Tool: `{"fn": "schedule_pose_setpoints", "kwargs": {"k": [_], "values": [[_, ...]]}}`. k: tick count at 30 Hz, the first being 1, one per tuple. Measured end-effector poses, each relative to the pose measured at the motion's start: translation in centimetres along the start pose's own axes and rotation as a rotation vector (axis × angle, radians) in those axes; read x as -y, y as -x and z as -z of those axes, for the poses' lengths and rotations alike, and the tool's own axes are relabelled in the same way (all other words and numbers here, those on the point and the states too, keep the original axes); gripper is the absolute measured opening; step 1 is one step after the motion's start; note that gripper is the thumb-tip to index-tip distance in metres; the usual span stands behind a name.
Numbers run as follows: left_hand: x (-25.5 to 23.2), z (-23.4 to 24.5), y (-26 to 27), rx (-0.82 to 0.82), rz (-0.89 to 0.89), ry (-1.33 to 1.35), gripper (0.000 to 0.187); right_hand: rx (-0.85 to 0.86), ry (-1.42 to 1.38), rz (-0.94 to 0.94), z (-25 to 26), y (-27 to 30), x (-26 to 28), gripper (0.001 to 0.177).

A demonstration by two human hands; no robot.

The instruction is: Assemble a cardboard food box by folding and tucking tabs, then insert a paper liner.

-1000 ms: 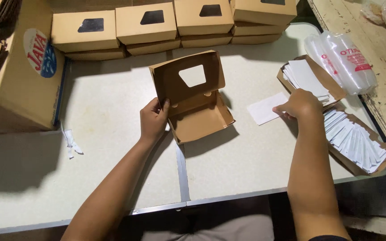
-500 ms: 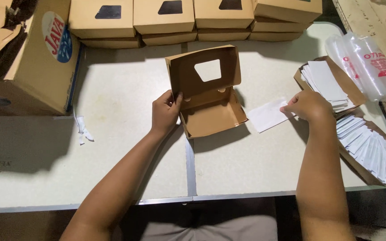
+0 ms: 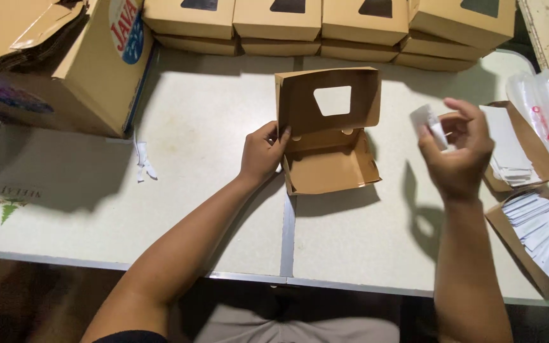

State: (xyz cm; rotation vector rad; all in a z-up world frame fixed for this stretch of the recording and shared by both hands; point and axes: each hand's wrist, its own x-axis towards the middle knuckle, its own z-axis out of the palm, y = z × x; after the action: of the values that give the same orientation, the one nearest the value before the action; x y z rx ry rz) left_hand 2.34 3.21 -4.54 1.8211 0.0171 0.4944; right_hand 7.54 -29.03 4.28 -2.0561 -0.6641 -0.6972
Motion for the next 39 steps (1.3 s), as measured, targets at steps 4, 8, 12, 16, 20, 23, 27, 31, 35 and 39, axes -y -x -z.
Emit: {"fn": "schedule_pose_setpoints", "kwargs": {"k": [4, 8, 12, 16, 20, 23, 27, 31, 35, 39], "values": [[2.0, -0.7, -0.1, -0.057, 0.032, 0.060, 0.019, -0.035, -0.317, -0.006, -5.7, 2.4, 1.6, 0.055], [0.9, -0.8, -0.1, -0.057, 0.028, 0.050, 0.017, 0.071, -0.425, -0.216, -8.7, 3.9, 3.2, 0.032], [2.9, -0.8, -0.3, -0.052, 0.038, 0.050, 0.018, 0.202, -0.191, -0.193, -9.0, 4.0, 3.6, 0.016], [3.5, -0.8, -0.4, -0.044, 0.026, 0.051, 0.018, 0.266, 0.230, -0.152, -8.3, 3.4, 2.9, 0.020], [4.2, -0.9, -0.6, -0.040, 0.021, 0.033, 0.020, 0.469, 0.573, -0.057, -8.2, 2.9, 2.7, 0.021], [4.0, -0.9, -0.5, -0.040, 0.011, 0.015, 0.020, 0.517, 0.628, -0.002, -8.3, 3.3, 2.4, 0.026], [6.6, -1.5, -0.9, -0.037, 0.005, 0.063, 0.020, 0.470, 0.496, 0.014, -7.0, 2.3, 2.5, 0.026], [7.4, -1.1, -0.8, 0.003, -0.032, 0.119, 0.020, 0.313, 0.437, -0.027, -2.1, 0.1, 2.3, 0.020], [9.4, -0.4, -0.6, 0.018, -0.051, 0.028, 0.022, 0.057, 0.353, -0.134, 5.5, -1.0, -0.1, 0.008], [6.2, -0.1, 0.0, -0.016, -0.038, -0.050, 0.024, -0.159, 0.480, -0.427, 13.1, 1.6, -2.9, 0.008]]}}
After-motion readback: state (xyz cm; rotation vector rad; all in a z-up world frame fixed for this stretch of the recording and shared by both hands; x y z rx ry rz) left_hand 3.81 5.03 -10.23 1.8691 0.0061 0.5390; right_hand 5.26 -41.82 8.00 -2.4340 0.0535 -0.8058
